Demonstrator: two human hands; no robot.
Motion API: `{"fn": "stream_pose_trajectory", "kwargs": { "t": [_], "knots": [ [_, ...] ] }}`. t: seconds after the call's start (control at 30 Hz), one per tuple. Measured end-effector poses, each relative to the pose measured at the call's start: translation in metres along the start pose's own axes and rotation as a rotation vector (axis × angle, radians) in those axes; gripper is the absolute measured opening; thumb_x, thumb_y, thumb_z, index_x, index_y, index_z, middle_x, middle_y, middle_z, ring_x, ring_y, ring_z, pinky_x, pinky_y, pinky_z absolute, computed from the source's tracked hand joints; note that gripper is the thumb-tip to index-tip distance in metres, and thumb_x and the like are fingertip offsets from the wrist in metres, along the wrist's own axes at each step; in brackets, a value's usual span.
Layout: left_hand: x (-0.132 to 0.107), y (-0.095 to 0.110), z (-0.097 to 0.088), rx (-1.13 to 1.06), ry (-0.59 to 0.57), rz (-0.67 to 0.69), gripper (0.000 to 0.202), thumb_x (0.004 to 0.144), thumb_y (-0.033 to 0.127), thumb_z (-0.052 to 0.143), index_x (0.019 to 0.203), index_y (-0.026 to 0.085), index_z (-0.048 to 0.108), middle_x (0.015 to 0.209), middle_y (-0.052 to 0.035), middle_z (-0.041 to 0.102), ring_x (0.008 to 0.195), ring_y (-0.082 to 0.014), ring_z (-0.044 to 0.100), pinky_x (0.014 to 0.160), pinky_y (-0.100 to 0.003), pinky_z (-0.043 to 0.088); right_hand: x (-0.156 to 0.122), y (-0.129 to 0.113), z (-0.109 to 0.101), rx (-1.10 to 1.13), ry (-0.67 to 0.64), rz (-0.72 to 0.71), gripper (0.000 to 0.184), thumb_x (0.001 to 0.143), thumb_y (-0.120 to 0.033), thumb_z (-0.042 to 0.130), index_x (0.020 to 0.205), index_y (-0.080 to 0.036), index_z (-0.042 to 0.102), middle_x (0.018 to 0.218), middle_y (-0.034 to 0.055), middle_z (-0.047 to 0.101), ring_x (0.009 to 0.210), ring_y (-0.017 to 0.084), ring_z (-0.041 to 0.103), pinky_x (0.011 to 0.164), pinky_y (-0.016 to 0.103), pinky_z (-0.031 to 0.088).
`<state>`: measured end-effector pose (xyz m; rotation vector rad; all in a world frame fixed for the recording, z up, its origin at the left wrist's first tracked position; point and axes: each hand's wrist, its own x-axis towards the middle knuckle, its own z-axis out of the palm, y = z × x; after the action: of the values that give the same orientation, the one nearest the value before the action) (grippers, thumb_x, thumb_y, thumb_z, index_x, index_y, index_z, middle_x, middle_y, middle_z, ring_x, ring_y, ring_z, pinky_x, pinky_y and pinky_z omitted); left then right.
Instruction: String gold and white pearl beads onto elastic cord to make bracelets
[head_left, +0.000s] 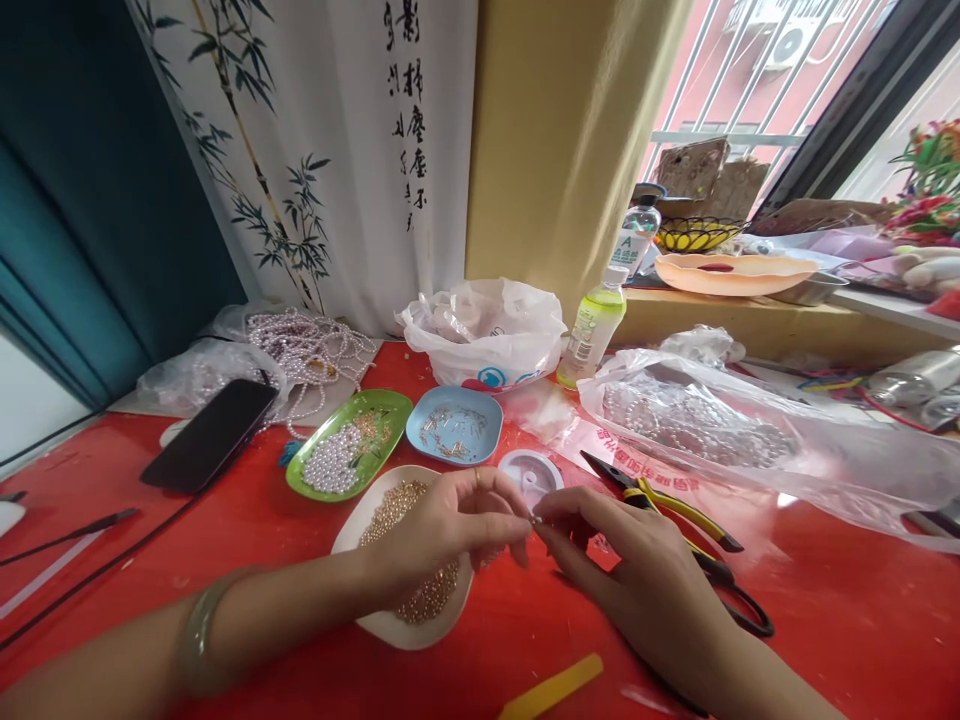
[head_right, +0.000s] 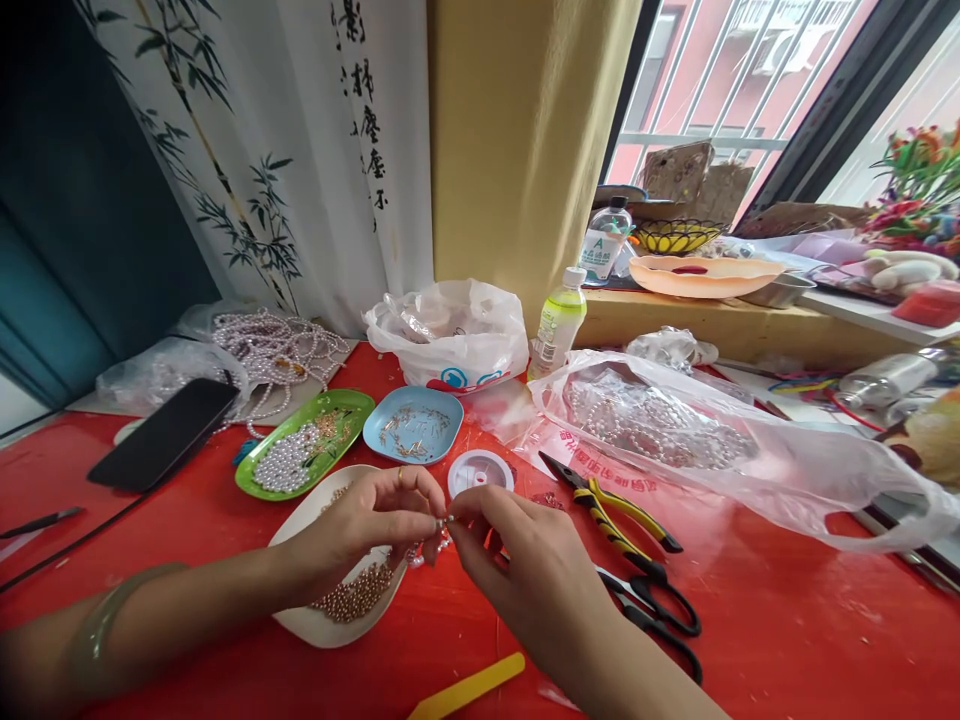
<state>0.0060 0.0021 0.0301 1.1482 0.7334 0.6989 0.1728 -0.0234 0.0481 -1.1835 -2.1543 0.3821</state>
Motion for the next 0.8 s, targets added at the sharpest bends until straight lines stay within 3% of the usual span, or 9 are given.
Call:
{"fn": "stream_pose_trajectory", "kwargs": {
  "t": [0.3, 0.5, 0.8],
  "knots": [
    [-0.0023, -0.0003, -0.0012, 0.172, 0.083, 0.098, 0.012, 0.065, 0.022, 0.062, 0.072, 0.014, 0.058, 0.06, 0.0016, 0.056, 0.055, -0.0059, 0.046, 0.05, -0.018, 0.032, 0.0032, -0.0048, -0.0026, 0.143, -0.013, 0.097, 0.009, 0.071, -0.012, 0.05, 0.07, -0.019, 0.057, 0.056, -0.0037, 0.06, 0.049, 0.007, 0.056, 0.046, 0.016, 0.043],
    [-0.0027, -0.0012, -0.0002, 0.188, 0.124, 0.135, 0.016, 0.063, 0.026, 0.064, 0.071, 0.014, 0.059, 0.055, 0.0034, 0.047, 0.048, -0.0049, 0.034, 0.045, -0.018, 0.026, 0.0036, -0.0048, -0.0053, 0.248, -0.08, 0.176, 0.008, 0.072, -0.016, 0.051, 0.071, -0.018, 0.058, 0.059, -0.0008, 0.061, 0.052, 0.01, 0.057, 0.049, 0.019, 0.047],
    [-0.0034, -0.0012, 0.0008, 0.165, 0.111, 0.113, 0.016, 0.058, 0.028, 0.068, 0.066, 0.015, 0.06, 0.049, 0.0038, 0.044, 0.045, -0.0053, 0.031, 0.044, -0.021, 0.022, 0.0043, -0.008, -0.006, 0.401, -0.139, 0.256, 0.007, 0.072, -0.018, 0.052, 0.068, -0.017, 0.057, 0.058, -0.0005, 0.057, 0.053, 0.009, 0.052, 0.048, 0.019, 0.044]
  ]
}}
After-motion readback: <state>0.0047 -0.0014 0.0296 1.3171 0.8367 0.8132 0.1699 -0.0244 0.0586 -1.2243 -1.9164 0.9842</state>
